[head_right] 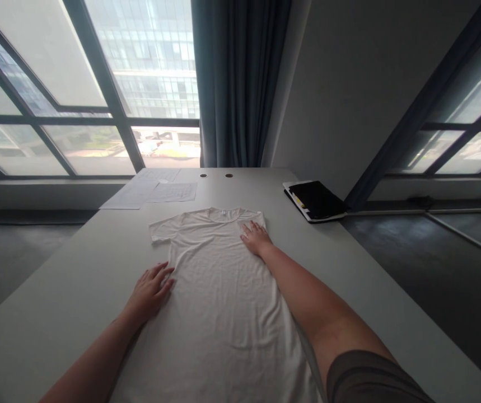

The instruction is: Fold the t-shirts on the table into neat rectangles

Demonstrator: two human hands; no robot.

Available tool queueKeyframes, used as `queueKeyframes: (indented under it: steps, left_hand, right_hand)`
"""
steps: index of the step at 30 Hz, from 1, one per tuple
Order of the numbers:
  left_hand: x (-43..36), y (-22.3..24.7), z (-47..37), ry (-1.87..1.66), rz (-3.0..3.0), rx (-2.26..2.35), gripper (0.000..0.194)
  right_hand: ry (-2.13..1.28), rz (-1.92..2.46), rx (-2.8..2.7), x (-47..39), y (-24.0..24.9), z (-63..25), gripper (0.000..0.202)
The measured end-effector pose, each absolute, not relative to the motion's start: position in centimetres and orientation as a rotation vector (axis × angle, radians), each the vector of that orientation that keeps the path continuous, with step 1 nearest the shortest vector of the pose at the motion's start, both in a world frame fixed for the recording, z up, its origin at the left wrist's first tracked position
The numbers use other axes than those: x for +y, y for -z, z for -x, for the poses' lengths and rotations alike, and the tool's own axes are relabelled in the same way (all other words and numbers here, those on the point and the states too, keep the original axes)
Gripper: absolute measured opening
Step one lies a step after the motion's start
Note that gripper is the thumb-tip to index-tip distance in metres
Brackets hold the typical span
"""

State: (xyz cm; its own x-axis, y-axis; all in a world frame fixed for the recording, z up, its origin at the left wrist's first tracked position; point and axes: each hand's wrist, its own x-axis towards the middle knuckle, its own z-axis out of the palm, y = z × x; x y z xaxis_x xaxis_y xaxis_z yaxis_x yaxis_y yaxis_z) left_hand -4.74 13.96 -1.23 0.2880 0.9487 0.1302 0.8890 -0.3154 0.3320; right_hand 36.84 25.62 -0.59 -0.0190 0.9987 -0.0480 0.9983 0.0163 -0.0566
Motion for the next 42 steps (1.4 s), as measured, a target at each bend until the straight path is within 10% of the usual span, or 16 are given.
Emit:
queueKeyframes:
  steps: [26,42]
  left_hand:
    - [12.9,2.2,5.4,-0.294,-2.418,1.738,0.055]
    - [30.7,-0.1,6.3,-0.286,-2.022,2.214,0.061]
  right_hand:
    - [-0.18,2.195,-2.043,29.8,3.1,-47.2,0.061]
    - [0.007,2.11,-1.591,30.0,3.1,-48.4,0.059]
